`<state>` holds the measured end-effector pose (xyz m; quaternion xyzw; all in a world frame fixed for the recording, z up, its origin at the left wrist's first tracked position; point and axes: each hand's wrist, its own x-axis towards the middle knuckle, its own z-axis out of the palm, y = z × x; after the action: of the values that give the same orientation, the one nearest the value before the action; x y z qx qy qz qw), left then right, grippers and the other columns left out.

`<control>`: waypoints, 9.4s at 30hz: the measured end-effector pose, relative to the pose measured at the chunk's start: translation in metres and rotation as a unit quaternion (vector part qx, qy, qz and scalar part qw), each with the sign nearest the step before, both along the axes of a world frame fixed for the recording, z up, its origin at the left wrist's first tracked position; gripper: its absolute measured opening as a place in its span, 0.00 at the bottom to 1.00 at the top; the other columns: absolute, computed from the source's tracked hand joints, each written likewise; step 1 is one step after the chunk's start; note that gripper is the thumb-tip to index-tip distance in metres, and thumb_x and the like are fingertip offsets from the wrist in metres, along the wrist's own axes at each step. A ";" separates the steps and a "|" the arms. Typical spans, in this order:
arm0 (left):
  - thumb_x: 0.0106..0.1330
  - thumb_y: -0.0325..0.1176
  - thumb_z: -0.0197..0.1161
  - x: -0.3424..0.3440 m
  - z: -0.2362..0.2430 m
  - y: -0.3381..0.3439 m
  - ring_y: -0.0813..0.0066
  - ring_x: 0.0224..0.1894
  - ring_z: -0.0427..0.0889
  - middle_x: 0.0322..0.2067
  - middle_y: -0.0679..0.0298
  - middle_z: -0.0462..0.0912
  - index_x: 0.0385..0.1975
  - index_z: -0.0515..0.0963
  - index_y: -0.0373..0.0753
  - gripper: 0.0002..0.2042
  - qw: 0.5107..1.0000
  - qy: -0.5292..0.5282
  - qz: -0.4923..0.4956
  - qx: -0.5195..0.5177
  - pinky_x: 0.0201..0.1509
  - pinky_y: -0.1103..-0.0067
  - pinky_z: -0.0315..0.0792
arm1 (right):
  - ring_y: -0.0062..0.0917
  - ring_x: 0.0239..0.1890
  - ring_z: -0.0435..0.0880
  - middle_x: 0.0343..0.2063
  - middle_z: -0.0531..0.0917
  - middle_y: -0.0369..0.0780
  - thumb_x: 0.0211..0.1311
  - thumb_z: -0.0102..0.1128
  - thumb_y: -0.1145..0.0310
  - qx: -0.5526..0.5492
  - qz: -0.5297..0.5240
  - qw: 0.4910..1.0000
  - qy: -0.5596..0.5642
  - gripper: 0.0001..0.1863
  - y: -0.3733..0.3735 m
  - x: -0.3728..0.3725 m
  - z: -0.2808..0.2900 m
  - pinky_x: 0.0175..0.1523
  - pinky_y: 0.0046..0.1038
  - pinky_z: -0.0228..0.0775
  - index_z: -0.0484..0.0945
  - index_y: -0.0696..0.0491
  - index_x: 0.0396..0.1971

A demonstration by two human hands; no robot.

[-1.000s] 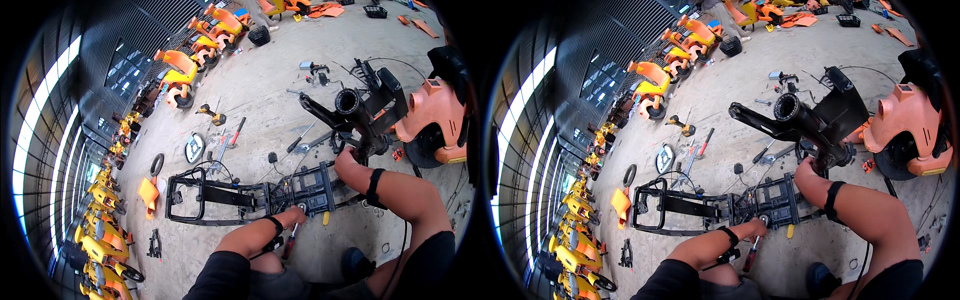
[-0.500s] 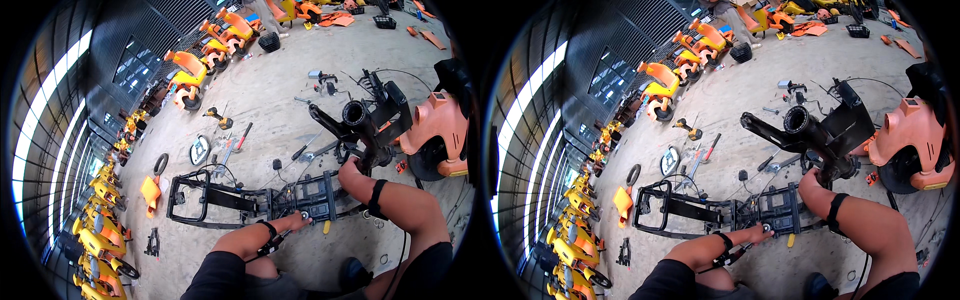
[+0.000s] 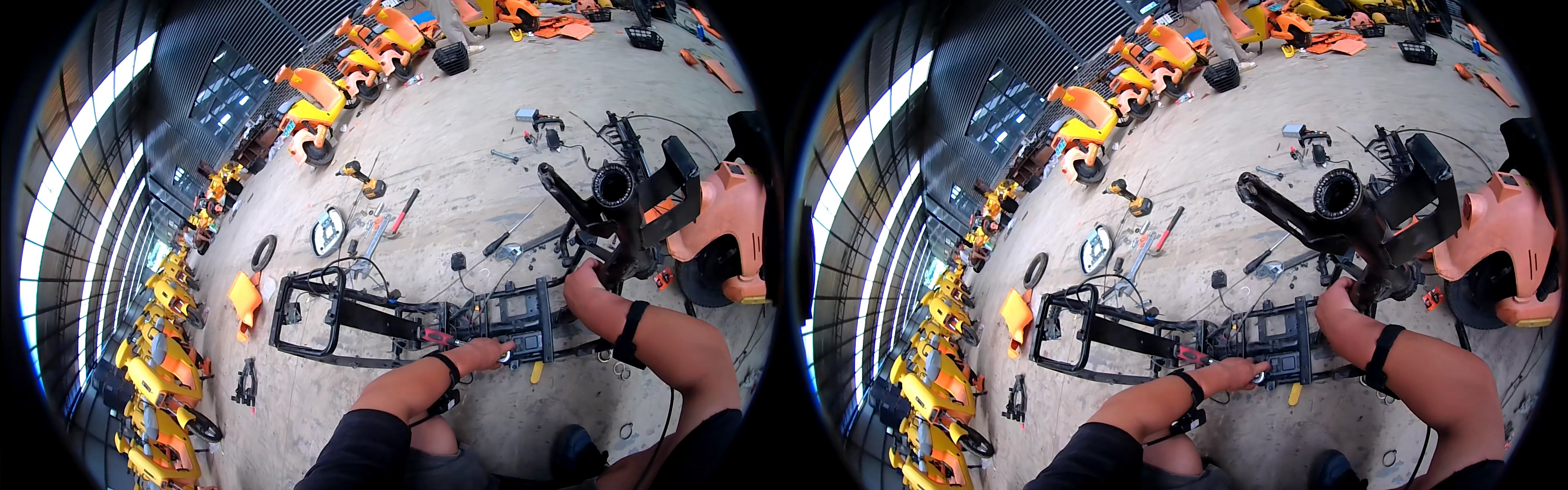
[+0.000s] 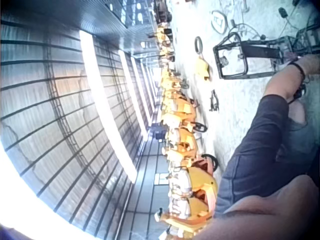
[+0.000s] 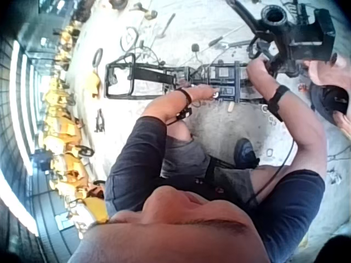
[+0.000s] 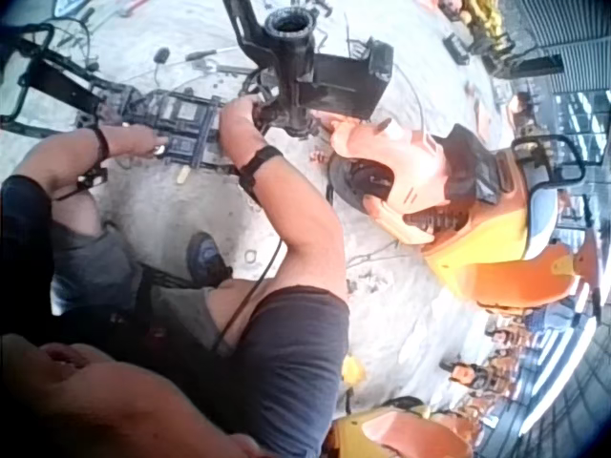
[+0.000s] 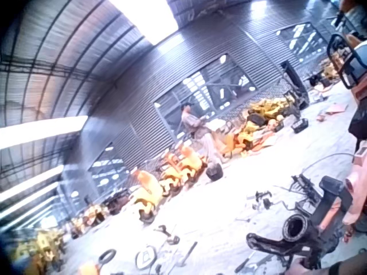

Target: The person sits on the floor and uses a ratchet wrench to tighten bolts on a black metal scooter frame, holding a component steady with one hand while turning the tool with the other.

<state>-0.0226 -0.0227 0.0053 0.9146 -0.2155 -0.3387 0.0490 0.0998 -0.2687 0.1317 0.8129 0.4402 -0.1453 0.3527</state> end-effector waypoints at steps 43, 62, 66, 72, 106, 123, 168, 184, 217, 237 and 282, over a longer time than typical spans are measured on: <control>0.61 0.32 0.61 0.005 -0.005 0.002 0.51 0.45 0.83 0.41 0.49 0.80 0.58 0.62 0.43 0.25 0.996 -0.038 0.022 0.081 0.43 0.60 0.77 | 0.41 0.42 0.83 0.42 0.84 0.40 0.64 0.53 0.64 0.001 -0.037 0.999 -0.026 0.15 0.006 0.005 -0.014 0.37 0.55 0.67 0.85 0.49 0.44; 0.60 0.38 0.63 0.008 0.009 -0.025 0.56 0.20 0.84 0.19 0.53 0.80 0.30 0.71 0.25 0.17 0.853 0.192 0.475 -0.096 0.22 0.64 0.81 | 0.39 0.40 0.84 0.40 0.84 0.39 0.64 0.53 0.65 0.032 -0.027 0.998 -0.045 0.13 0.000 0.007 -0.014 0.35 0.54 0.68 0.86 0.49 0.42; 0.61 0.35 0.62 0.009 0.002 -0.024 0.59 0.17 0.83 0.19 0.53 0.80 0.25 0.71 0.26 0.15 0.837 0.171 0.515 -0.076 0.20 0.63 0.80 | 0.41 0.38 0.83 0.39 0.84 0.40 0.64 0.53 0.65 0.036 -0.013 0.998 -0.053 0.13 -0.001 0.003 -0.009 0.34 0.54 0.68 0.86 0.50 0.41; 0.57 0.35 0.67 0.004 0.002 -0.002 0.52 0.30 0.86 0.30 0.47 0.84 0.48 0.67 0.28 0.24 0.968 0.040 0.248 -0.009 0.32 0.61 0.80 | 0.42 0.36 0.84 0.37 0.85 0.41 0.62 0.55 0.66 0.026 0.003 0.999 -0.029 0.13 0.003 0.001 -0.004 0.35 0.52 0.67 0.86 0.50 0.41; 0.66 0.41 0.59 0.000 -0.002 -0.027 0.56 0.23 0.86 0.24 0.56 0.81 0.32 0.74 0.27 0.18 0.749 0.234 0.608 -0.123 0.22 0.63 0.79 | 0.42 0.38 0.84 0.38 0.85 0.41 0.60 0.57 0.65 0.025 0.018 0.999 -0.042 0.13 0.000 0.005 -0.016 0.35 0.53 0.69 0.86 0.51 0.41; 0.52 0.35 0.69 0.018 0.021 -0.025 0.52 0.43 0.84 0.37 0.50 0.84 0.48 0.71 0.34 0.24 0.989 -0.044 -0.061 0.130 0.45 0.64 0.78 | 0.38 0.42 0.83 0.42 0.84 0.40 0.57 0.62 0.59 -0.023 0.054 0.997 -0.044 0.17 -0.003 0.000 -0.003 0.38 0.49 0.70 0.85 0.49 0.44; 0.50 0.36 0.71 0.013 0.018 -0.030 0.52 0.43 0.84 0.39 0.50 0.84 0.49 0.69 0.32 0.27 0.992 -0.006 0.048 0.121 0.45 0.65 0.79 | 0.40 0.42 0.83 0.45 0.81 0.40 0.61 0.59 0.66 -0.026 0.011 1.000 -0.012 0.14 0.005 0.000 0.009 0.35 0.51 0.71 0.84 0.51 0.45; 0.60 0.38 0.62 0.018 0.006 -0.013 0.62 0.23 0.86 0.26 0.55 0.83 0.24 0.77 0.30 0.14 0.878 0.180 0.444 -0.025 0.30 0.64 0.81 | 0.40 0.38 0.84 0.40 0.83 0.41 0.61 0.58 0.67 0.019 0.003 1.000 -0.020 0.12 0.003 0.001 0.004 0.35 0.51 0.69 0.86 0.51 0.42; 0.58 0.43 0.67 0.016 0.006 0.012 0.42 0.37 0.81 0.31 0.46 0.82 0.49 0.65 0.41 0.24 0.998 0.013 -0.021 -0.050 0.41 0.56 0.74 | 0.38 0.47 0.82 0.44 0.84 0.38 0.59 0.60 0.57 -0.086 0.102 0.989 -0.062 0.19 0.001 0.003 -0.026 0.51 0.54 0.69 0.83 0.46 0.49; 0.61 0.45 0.68 0.018 -0.015 0.002 0.68 0.17 0.78 0.23 0.56 0.78 0.45 0.64 0.28 0.27 0.847 0.144 0.506 -0.074 0.14 0.72 0.69 | 0.36 0.42 0.83 0.39 0.85 0.36 0.60 0.57 0.59 -0.065 0.098 0.989 -0.089 0.18 0.000 0.003 -0.033 0.45 0.53 0.72 0.83 0.46 0.48; 0.55 0.56 0.65 -0.028 -0.016 -0.025 0.43 0.46 0.81 0.39 0.41 0.83 0.50 0.74 0.32 0.33 0.935 -0.153 0.320 0.009 0.52 0.62 0.75 | 0.39 0.28 0.84 0.32 0.85 0.39 0.56 0.55 0.57 -0.130 0.106 0.986 -0.024 0.16 -0.007 -0.006 0.010 0.34 0.48 0.75 0.85 0.46 0.41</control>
<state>-0.0501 -0.0479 -0.0103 0.9762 0.0872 -0.1631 0.1133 0.0939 -0.2756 0.1418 0.7122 0.4927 -0.1437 0.4790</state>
